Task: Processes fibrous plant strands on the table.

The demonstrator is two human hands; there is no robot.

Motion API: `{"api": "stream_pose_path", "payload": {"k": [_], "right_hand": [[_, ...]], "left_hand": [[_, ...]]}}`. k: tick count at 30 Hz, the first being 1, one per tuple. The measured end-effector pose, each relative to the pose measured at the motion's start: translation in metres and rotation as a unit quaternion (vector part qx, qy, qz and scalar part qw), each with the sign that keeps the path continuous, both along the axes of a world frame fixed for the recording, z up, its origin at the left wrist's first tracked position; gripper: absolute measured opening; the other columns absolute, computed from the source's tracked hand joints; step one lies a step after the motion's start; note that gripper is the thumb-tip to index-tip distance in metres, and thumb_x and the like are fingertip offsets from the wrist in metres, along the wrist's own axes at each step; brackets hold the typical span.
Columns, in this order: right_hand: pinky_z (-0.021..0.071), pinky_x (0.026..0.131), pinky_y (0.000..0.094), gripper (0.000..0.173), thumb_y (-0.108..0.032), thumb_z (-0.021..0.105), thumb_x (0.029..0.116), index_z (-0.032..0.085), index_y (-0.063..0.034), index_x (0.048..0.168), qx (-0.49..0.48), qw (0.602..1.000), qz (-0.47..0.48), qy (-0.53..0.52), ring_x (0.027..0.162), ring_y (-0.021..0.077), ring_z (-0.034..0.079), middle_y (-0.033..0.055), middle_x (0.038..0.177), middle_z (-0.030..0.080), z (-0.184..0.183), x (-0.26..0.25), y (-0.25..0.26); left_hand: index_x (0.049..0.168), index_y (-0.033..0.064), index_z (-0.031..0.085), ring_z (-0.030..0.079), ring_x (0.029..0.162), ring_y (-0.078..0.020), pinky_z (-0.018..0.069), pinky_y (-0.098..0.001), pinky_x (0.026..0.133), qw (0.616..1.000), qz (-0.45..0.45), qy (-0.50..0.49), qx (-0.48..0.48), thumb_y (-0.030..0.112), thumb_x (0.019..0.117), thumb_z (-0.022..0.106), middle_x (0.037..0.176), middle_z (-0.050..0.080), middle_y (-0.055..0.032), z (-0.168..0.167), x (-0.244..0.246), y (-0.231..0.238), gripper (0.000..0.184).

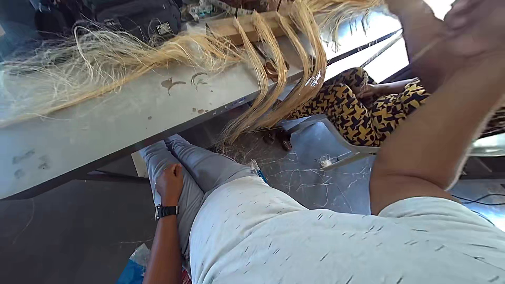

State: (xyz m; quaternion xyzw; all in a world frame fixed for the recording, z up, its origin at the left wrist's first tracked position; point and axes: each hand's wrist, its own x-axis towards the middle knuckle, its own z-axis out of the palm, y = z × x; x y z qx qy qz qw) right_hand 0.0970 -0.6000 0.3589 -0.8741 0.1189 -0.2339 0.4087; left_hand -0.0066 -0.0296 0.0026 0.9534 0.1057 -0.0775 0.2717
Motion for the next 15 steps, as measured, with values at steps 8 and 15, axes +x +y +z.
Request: {"api": "stream_pose_path", "payload": {"k": [8,15], "right_hand": [[0.0412,0.05,0.022,0.017,-0.023,0.049,0.1039,0.06,-0.0191,0.091,0.198,0.948,0.233,0.087,0.053,0.0042,0.047,-0.0082,0.069,0.057,-0.048,0.126,0.116],[0.039,0.044,0.0205,0.015,-0.023,0.057,0.099,0.06,-0.0166,0.086,0.3,0.935,0.137,0.13,0.047,0.0045,0.046,-0.0056,0.065,0.056,-0.087,0.252,0.172]], "left_hand": [[0.111,0.0085,0.076,0.068,0.11,-0.0368,0.0465,-0.064,0.1,0.999,0.001,0.002,0.032,0.033,0.1077,0.047,0.107,0.075,-0.0162,-0.002,-0.006,-0.005,0.038],[0.105,0.0065,0.076,0.07,0.105,-0.0373,0.0485,-0.0634,0.095,0.999,0.022,-0.024,0.034,0.029,0.1072,0.049,0.101,0.075,-0.0171,-0.009,-0.009,0.003,0.035]]}}
